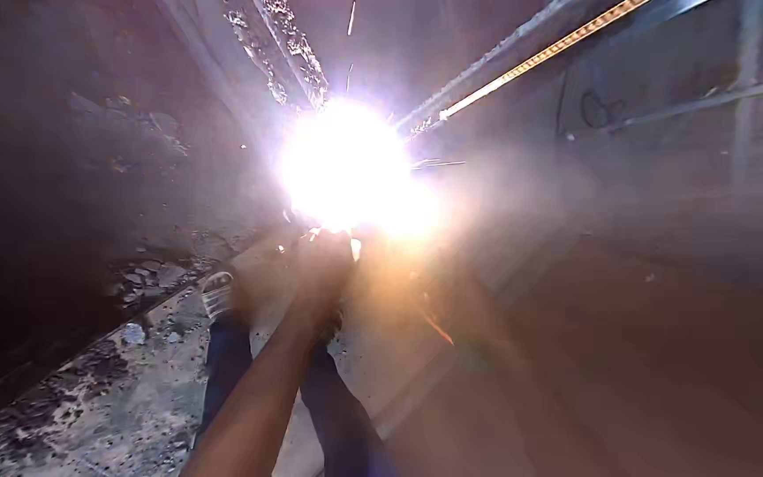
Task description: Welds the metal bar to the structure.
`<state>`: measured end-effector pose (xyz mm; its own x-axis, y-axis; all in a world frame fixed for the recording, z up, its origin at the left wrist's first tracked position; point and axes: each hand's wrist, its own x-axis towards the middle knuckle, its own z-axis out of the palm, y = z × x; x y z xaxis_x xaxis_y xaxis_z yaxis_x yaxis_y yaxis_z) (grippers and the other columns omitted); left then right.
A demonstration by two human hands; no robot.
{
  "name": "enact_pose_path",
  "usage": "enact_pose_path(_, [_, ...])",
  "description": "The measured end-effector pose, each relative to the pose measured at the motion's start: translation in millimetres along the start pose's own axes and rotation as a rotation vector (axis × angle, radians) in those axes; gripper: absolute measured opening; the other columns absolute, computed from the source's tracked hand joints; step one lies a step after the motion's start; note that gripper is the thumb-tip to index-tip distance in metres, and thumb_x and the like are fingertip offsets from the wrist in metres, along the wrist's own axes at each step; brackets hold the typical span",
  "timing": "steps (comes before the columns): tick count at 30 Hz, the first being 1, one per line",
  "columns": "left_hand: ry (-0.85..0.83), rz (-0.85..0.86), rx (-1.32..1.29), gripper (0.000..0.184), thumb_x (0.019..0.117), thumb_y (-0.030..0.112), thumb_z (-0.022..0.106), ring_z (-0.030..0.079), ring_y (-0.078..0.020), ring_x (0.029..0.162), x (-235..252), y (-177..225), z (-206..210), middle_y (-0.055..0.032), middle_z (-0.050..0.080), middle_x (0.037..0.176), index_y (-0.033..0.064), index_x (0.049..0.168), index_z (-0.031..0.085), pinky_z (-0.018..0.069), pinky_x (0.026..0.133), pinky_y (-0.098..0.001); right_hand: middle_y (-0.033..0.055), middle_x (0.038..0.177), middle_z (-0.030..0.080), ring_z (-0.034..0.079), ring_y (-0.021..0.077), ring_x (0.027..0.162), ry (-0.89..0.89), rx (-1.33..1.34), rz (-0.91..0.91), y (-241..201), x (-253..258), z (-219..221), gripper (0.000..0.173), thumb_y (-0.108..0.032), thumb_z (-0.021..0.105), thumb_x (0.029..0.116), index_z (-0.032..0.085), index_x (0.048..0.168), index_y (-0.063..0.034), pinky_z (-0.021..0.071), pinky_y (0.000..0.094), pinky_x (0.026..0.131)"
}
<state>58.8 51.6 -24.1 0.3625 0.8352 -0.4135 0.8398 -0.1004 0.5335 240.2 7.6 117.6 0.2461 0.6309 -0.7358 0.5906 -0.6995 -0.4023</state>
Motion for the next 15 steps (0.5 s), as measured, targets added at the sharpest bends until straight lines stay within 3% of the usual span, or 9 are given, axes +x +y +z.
enact_pose_path(3, [-0.025,-0.053,0.08,0.023,0.095,0.024,0.067,0.068,-0.0426,0.085,10,8,-7,-0.0218,0.069,0.088,0.0021,0.088,0.071,0.0536,0.072,-0.0608,0.0087,0.084,0.065,0.064,0.018,0.062,0.002,-0.007,-0.011,1,3,1,0.039,-0.036,0.062,0.1009,0.057,0.13,-0.0101,0.0576,0.0371,0.056])
enact_pose_path(6, [-0.054,-0.064,0.071,0.03,0.0958,0.029,0.065,0.069,-0.0411,0.084,9,7,-8,-0.0211,0.069,0.089,0.002,0.084,0.07,0.0544,0.071,-0.0586,0.0084,0.084,0.065,0.064,0.018,0.061,0.004,0.005,-0.015,2,3,2,0.038,-0.036,0.062,0.1003,0.058,0.128,-0.0116,0.0581,0.0371,0.055])
enact_pose_path(7, [-0.048,-0.057,0.013,0.029,0.0958,0.027,0.065,0.069,-0.0411,0.089,4,4,-5,-0.0219,0.069,0.096,0.0007,0.086,0.07,0.0553,0.075,-0.0591,0.0084,0.085,0.065,0.064,0.0175,0.062,0.004,0.005,-0.016,1,2,1,0.039,-0.035,0.062,0.1004,0.057,0.13,-0.0099,0.0581,0.0368,0.056])
enact_pose_path(9, [-0.136,-0.071,-0.218,0.023,0.1009,0.015,0.062,0.063,-0.0422,0.108,-19,-5,-6,-0.0266,0.067,0.111,-0.0059,0.107,0.07,0.0486,0.097,-0.0584,0.0075,0.082,0.065,0.063,0.0161,0.06,0.024,0.021,-0.037,2,0,2,0.035,-0.033,0.063,0.1004,0.062,0.122,-0.0052,0.0575,0.0347,0.056])
enact_pose_path(10, [-0.141,-0.067,-0.292,0.024,0.1029,0.014,0.06,0.063,-0.0389,0.108,-25,-9,-6,-0.0256,0.067,0.11,-0.0067,0.111,0.069,0.0491,0.097,-0.0535,0.0077,0.082,0.063,0.062,0.0158,0.061,0.008,0.014,-0.015,-1,-1,1,0.035,-0.032,0.062,0.1016,0.061,0.121,-0.0024,0.0571,0.0344,0.057])
enact_pose_path(11, [-0.103,-0.052,-0.227,0.026,0.1022,0.017,0.061,0.067,-0.0414,0.101,-20,-7,-5,-0.0264,0.07,0.104,-0.0065,0.106,0.071,0.0525,0.09,-0.0563,0.0084,0.082,0.063,0.063,0.0164,0.061,0.001,0.004,-0.007,-3,0,1,0.036,-0.032,0.062,0.1019,0.06,0.122,-0.0025,0.0575,0.0349,0.057])
enact_pose_path(12, [-0.002,-0.037,-0.083,0.028,0.0979,0.024,0.064,0.07,-0.0424,0.088,-4,-2,-3,-0.0239,0.07,0.091,-0.0025,0.092,0.071,0.0556,0.075,-0.0583,0.009,0.083,0.064,0.064,0.0173,0.06,-0.006,-0.005,-0.007,-3,2,1,0.038,-0.033,0.062,0.1018,0.058,0.128,-0.0056,0.0588,0.036,0.056])
enact_pose_path(13, [0.056,-0.039,-0.008,0.03,0.0958,0.028,0.066,0.07,-0.0439,0.082,6,3,-3,-0.0238,0.07,0.088,-0.0009,0.088,0.071,0.0552,0.068,-0.0605,0.0094,0.083,0.065,0.064,0.0179,0.059,-0.002,0.005,-0.01,-3,4,2,0.039,-0.034,0.063,0.1011,0.057,0.13,-0.0079,0.0585,0.0365,0.054])
enact_pose_path(15, [0.052,-0.059,0.058,0.032,0.0948,0.032,0.067,0.069,-0.0435,0.083,12,7,-4,-0.0226,0.069,0.094,0.0014,0.088,0.07,0.0548,0.069,-0.0605,0.009,0.083,0.065,0.064,0.018,0.06,0.004,0.017,-0.022,-1,6,3,0.04,-0.034,0.064,0.0997,0.056,0.131,-0.0094,0.0583,0.0367,0.054])
